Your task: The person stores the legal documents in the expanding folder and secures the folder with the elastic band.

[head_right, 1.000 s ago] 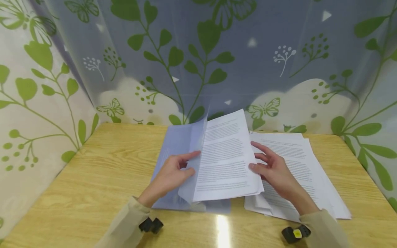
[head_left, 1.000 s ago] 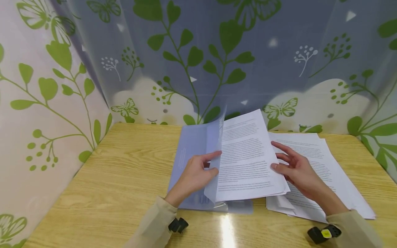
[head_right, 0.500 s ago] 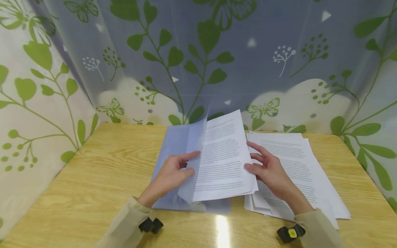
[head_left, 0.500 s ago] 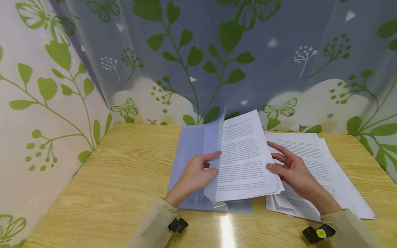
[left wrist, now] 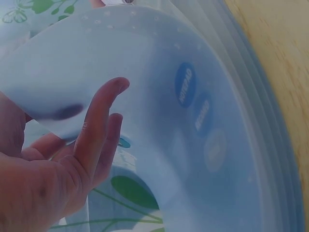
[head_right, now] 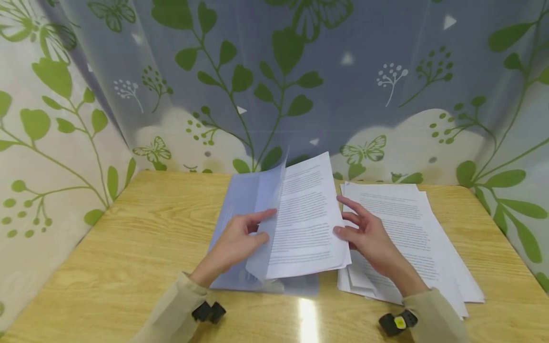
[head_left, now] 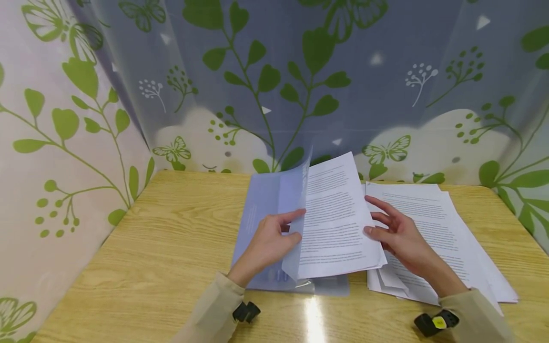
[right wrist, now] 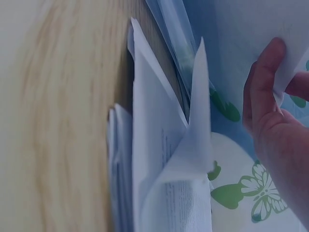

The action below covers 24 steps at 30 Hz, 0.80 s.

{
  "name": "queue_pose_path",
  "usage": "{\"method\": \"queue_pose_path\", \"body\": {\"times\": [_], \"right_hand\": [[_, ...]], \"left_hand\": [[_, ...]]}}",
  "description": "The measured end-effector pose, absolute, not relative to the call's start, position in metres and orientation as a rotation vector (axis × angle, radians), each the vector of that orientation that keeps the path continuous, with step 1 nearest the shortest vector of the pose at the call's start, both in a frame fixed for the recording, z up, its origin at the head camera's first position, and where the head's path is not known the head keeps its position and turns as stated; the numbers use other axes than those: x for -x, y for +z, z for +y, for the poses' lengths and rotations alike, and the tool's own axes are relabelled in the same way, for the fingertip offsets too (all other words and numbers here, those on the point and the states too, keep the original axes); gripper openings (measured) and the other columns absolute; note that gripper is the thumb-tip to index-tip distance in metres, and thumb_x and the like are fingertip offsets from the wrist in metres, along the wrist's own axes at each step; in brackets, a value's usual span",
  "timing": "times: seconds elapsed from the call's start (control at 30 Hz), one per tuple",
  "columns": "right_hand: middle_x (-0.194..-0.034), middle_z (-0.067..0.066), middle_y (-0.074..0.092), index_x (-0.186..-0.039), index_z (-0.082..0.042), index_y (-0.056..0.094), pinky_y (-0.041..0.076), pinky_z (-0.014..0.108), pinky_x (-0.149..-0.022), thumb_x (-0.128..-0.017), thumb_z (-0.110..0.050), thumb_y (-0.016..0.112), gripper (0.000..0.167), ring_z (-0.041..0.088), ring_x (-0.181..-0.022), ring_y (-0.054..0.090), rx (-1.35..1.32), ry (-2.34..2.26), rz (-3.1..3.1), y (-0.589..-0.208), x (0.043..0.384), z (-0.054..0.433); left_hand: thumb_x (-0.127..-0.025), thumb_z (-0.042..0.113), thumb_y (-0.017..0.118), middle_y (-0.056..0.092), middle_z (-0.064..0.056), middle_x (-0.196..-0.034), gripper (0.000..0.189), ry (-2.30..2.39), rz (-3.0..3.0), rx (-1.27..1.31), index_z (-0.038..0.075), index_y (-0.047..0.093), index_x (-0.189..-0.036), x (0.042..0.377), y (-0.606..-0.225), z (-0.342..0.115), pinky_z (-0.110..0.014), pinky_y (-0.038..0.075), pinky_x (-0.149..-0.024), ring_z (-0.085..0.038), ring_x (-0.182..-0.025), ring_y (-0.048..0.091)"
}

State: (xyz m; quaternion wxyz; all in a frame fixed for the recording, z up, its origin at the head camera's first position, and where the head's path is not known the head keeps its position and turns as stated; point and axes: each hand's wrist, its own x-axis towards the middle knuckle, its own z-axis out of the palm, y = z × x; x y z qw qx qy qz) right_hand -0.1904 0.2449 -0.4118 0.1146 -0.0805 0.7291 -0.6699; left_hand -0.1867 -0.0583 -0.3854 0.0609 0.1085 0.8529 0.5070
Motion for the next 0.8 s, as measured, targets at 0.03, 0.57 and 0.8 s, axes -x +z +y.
{"method": "queue_pose_path", "body": {"times": [0.03,0.57,0.8], "right_hand": [[-0.123,-0.008,0.064,-0.162,-0.023,0.029,0.062,0.03,-0.079,-0.097,-0.012,0.068,0.077,0.01,-0.098,0.07,0.239,-1.964,2.135,-0.412,0.19,0.245],[-0.124,-0.008,0.065,-0.163,-0.023,0.028,0.062,0.032,-0.078,-0.097,-0.009,0.067,0.077,0.011,-0.098,0.072,0.265,-1.999,2.071,-0.414,0.193,0.236],[-0.125,-0.008,0.065,-0.163,-0.022,0.028,0.062,0.033,-0.079,-0.097,-0.009,0.067,0.077,0.012,-0.1,0.071,0.274,-1.991,2.073,-0.415,0.193,0.23]], "left_hand": [[-0.084,0.006,0.061,0.072,-0.004,-0.126,0.057,1.534,2.58,-0.33,0.019,0.065,-0.14,0.187,-0.385,-0.058,-0.025,0.037,-0.055,-0.017,-0.087,0.055],[-0.084,0.006,0.061,0.073,-0.006,-0.126,0.057,1.548,2.592,-0.322,0.018,0.065,-0.14,0.186,-0.385,-0.057,-0.025,0.041,-0.057,-0.017,-0.088,0.057],[-0.083,0.007,0.061,0.072,-0.004,-0.13,0.057,1.544,2.609,-0.332,0.018,0.066,-0.139,0.186,-0.385,-0.057,-0.025,0.043,-0.063,-0.016,-0.092,0.058]]}}
